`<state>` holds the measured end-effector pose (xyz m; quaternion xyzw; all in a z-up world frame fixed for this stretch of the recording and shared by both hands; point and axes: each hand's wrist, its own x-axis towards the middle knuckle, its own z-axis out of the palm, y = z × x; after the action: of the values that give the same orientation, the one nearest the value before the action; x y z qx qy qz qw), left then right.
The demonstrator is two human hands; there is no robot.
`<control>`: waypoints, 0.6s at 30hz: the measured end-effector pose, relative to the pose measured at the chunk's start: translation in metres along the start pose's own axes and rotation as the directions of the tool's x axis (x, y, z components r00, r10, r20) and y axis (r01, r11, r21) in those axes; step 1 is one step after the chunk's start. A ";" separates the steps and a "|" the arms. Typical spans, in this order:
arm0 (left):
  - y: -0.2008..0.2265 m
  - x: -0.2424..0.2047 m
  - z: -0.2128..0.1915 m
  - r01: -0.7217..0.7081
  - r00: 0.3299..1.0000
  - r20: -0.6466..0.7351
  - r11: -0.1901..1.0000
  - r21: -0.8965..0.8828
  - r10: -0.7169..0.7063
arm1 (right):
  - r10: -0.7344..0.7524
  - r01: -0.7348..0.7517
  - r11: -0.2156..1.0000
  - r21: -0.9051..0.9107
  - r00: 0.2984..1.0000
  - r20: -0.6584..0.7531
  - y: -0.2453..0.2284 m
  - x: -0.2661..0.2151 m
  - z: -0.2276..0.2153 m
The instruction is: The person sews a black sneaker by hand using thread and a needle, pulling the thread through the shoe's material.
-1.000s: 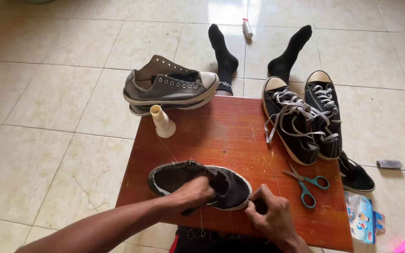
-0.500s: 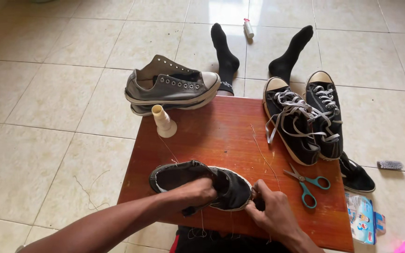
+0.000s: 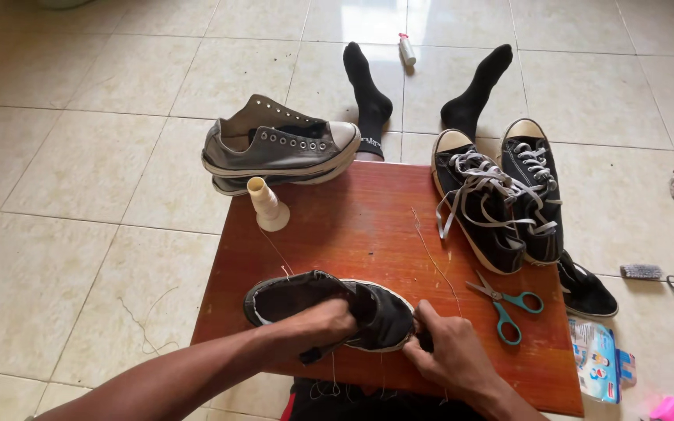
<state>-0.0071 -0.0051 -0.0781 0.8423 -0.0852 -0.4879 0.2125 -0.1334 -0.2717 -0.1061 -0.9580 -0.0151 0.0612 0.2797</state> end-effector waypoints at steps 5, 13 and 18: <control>-0.002 -0.005 0.000 -0.042 0.999 -0.004 0.996 -0.084 0.042 | -0.028 0.027 0.987 0.159 1.000 0.008 -0.004 0.002 -0.012; 0.005 -0.051 -0.012 -0.162 0.986 0.004 0.962 -0.220 0.167 | -0.011 0.015 0.985 0.171 1.000 -0.029 0.008 -0.002 0.002; 0.036 -0.079 -0.019 -0.013 0.999 -0.032 0.959 -0.284 0.004 | -0.056 0.072 0.955 0.286 0.996 -0.064 0.008 -0.004 -0.004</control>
<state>-0.0283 -0.0044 0.0082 0.8102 -0.0144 -0.4811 0.3345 -0.1365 -0.2803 -0.1069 -0.9073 -0.0294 0.0273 0.4186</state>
